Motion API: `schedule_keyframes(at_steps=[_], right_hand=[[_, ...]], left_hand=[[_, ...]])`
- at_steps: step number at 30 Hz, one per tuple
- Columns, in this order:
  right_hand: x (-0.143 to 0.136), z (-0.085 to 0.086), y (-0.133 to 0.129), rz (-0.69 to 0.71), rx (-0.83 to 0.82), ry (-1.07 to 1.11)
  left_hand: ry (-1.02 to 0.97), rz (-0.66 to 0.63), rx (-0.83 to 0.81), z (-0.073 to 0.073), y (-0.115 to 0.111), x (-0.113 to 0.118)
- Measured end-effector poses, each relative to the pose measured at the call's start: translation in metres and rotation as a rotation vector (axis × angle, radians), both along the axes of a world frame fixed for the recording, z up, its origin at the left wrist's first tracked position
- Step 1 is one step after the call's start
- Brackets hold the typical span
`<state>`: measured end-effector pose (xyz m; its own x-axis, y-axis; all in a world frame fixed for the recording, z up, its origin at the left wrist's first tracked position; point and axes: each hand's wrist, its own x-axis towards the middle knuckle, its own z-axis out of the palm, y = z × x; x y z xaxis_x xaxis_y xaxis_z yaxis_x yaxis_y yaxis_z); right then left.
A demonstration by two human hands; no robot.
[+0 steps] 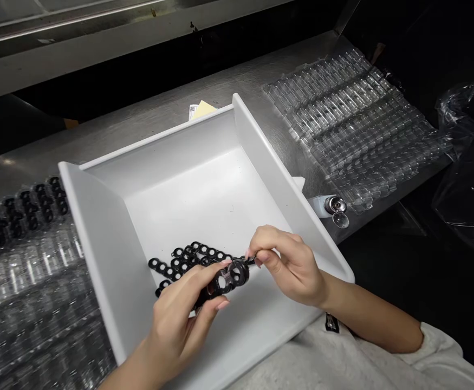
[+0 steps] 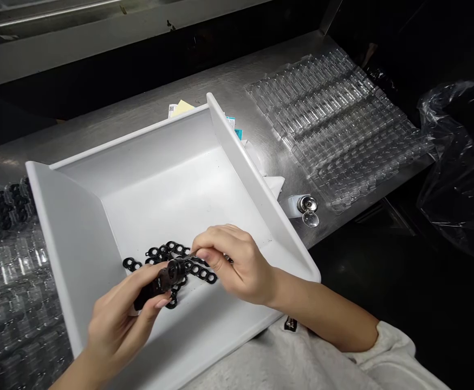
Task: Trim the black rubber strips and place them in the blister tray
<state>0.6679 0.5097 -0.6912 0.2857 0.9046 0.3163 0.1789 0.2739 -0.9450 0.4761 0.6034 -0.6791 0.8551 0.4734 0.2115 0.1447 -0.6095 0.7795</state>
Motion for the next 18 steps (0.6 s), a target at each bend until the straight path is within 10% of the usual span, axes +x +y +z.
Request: schedule_keyframes(at_steps=[18], right_hand=[[-0.0055, -0.0014, 0.0032, 0.077, 0.023, 0.041]], left_hand=[[-0.023, -0.058, -0.037, -0.0005, 0.0002, 0.004]])
